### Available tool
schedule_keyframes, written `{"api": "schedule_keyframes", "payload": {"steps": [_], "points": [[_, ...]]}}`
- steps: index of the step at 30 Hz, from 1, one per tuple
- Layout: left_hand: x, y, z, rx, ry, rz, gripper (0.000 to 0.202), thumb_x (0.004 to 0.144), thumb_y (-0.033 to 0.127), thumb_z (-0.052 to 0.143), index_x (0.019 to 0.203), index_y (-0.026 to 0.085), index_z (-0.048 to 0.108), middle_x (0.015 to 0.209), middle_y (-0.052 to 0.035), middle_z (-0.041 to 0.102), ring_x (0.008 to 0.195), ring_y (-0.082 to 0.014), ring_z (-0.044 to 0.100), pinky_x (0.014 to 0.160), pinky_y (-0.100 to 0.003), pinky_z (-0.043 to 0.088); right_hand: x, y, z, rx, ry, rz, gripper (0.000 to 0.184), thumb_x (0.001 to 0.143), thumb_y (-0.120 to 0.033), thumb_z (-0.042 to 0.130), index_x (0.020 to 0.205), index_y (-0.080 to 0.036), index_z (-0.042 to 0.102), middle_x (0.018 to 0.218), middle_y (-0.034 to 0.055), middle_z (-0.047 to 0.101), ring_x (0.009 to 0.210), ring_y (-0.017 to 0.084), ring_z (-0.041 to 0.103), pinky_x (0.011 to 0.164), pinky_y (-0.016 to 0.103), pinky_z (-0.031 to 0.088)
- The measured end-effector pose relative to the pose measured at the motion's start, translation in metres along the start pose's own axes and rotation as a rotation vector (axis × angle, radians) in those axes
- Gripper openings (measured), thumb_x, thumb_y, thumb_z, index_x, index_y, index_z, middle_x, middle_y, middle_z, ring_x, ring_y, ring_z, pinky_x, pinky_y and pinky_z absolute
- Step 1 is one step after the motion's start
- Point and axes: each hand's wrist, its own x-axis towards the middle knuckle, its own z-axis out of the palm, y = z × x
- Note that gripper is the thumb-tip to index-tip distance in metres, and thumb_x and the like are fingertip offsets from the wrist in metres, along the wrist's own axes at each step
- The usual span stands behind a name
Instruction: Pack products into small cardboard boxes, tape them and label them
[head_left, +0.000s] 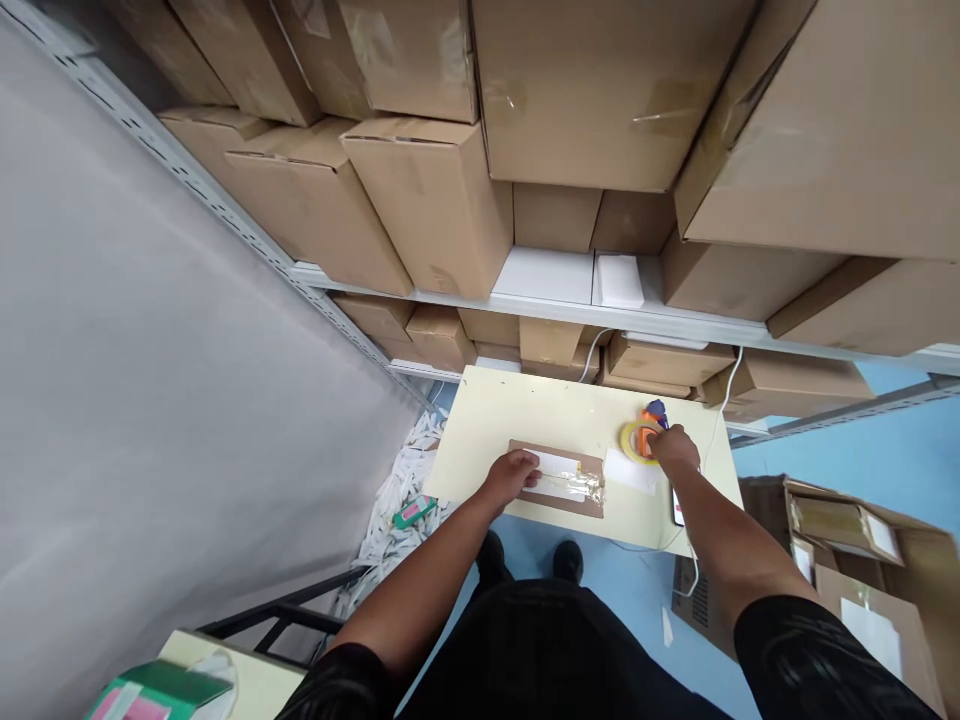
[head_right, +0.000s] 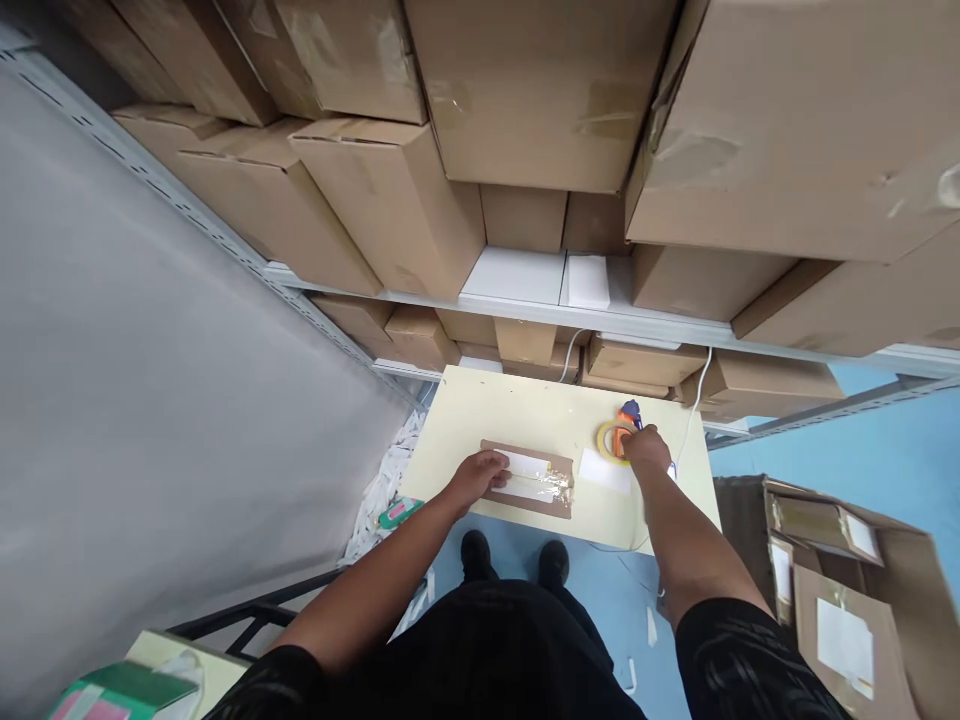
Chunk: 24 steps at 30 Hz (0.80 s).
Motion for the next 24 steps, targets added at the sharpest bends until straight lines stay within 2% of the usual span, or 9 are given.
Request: {"api": "schedule_keyframes", "payload": {"steps": [2, 5, 8, 10, 15, 19, 21, 24], "points": [[-0.001, 0.000, -0.002, 0.013, -0.014, 0.006, 0.023, 0.082, 0.037, 0.077, 0.088, 0.015, 0.070, 0.093, -0.0080, 0.074, 0.092, -0.0212, 0.074, 0.085, -0.035, 0.060, -0.010, 0.002, -0.013, -0.029, 0.017, -0.025, 0.041, 0.081, -0.040, 0.069, 0.112, -0.017, 0.053, 0.095, 0.0156, 0.070, 0.092, 0.029, 0.069, 0.076, 0.036, 0.049], [-0.003, 0.001, -0.004, 0.044, -0.051, 0.005, 0.023, 0.083, 0.037, 0.076, 0.091, 0.016, 0.070, 0.097, -0.0075, 0.073, 0.098, -0.0215, 0.073, 0.092, -0.036, 0.058, -0.035, 0.005, -0.031, -0.021, 0.046, -0.113, 0.040, 0.081, -0.043, 0.065, 0.111, -0.021, 0.050, 0.086, 0.0081, 0.068, 0.081, 0.027, 0.067, 0.069, 0.034, 0.045], [-0.004, 0.003, -0.006, 0.043, -0.083, -0.016, 0.027, 0.083, 0.041, 0.075, 0.095, 0.017, 0.070, 0.101, -0.0080, 0.073, 0.103, -0.0219, 0.072, 0.096, -0.036, 0.056, -0.074, 0.004, -0.044, 0.094, 0.082, -0.232, 0.039, 0.076, -0.041, 0.064, 0.108, -0.025, 0.048, 0.080, 0.0015, 0.065, 0.071, 0.023, 0.063, 0.065, 0.032, 0.044], [-0.003, 0.005, -0.007, 0.014, -0.106, -0.037, 0.032, 0.083, 0.044, 0.074, 0.097, 0.016, 0.069, 0.105, -0.0095, 0.072, 0.103, -0.0220, 0.071, 0.095, -0.035, 0.056, -0.106, -0.001, -0.047, 0.182, 0.106, -0.351, 0.040, 0.073, -0.038, 0.064, 0.107, -0.025, 0.047, 0.088, 0.0023, 0.066, 0.073, 0.023, 0.063, 0.068, 0.032, 0.045], [-0.005, 0.012, -0.008, -0.065, -0.136, -0.056, 0.047, 0.087, 0.061, 0.065, 0.100, 0.016, 0.068, 0.116, -0.0125, 0.069, 0.100, -0.0215, 0.070, 0.089, -0.033, 0.056, -0.175, -0.029, -0.033, 0.184, 0.057, -0.613, 0.046, 0.077, -0.033, 0.061, 0.121, -0.025, 0.046, 0.104, 0.0062, 0.066, 0.085, 0.026, 0.066, 0.076, 0.036, 0.051], [-0.009, 0.013, -0.008, -0.125, -0.203, -0.056, 0.060, 0.090, 0.071, 0.052, 0.100, 0.015, 0.068, 0.104, -0.0123, 0.072, 0.102, -0.0225, 0.068, 0.095, -0.036, 0.053, -0.205, -0.056, -0.014, 0.041, 0.149, -0.934, 0.045, 0.079, -0.023, 0.059, 0.123, -0.022, 0.049, 0.113, 0.0122, 0.062, 0.099, 0.031, 0.063, 0.087, 0.043, 0.051], [-0.010, 0.010, -0.008, -0.136, -0.200, -0.028, 0.057, 0.092, 0.069, 0.050, 0.102, 0.015, 0.068, 0.101, -0.0105, 0.073, 0.101, -0.0220, 0.068, 0.098, -0.037, 0.052, -0.212, -0.066, -0.007, -0.045, 0.187, -1.034, 0.044, 0.079, -0.019, 0.059, 0.122, -0.020, 0.051, 0.112, 0.0141, 0.061, 0.100, 0.032, 0.060, 0.088, 0.045, 0.051], [-0.008, 0.003, -0.008, -0.105, -0.148, 0.031, 0.042, 0.092, 0.058, 0.057, 0.099, 0.017, 0.068, 0.100, -0.0084, 0.073, 0.099, -0.0212, 0.069, 0.096, -0.037, 0.054, -0.217, -0.074, -0.001, -0.120, 0.205, -1.058, 0.041, 0.081, -0.018, 0.059, 0.122, -0.019, 0.053, 0.108, 0.0139, 0.061, 0.096, 0.031, 0.058, 0.086, 0.044, 0.050]]}}
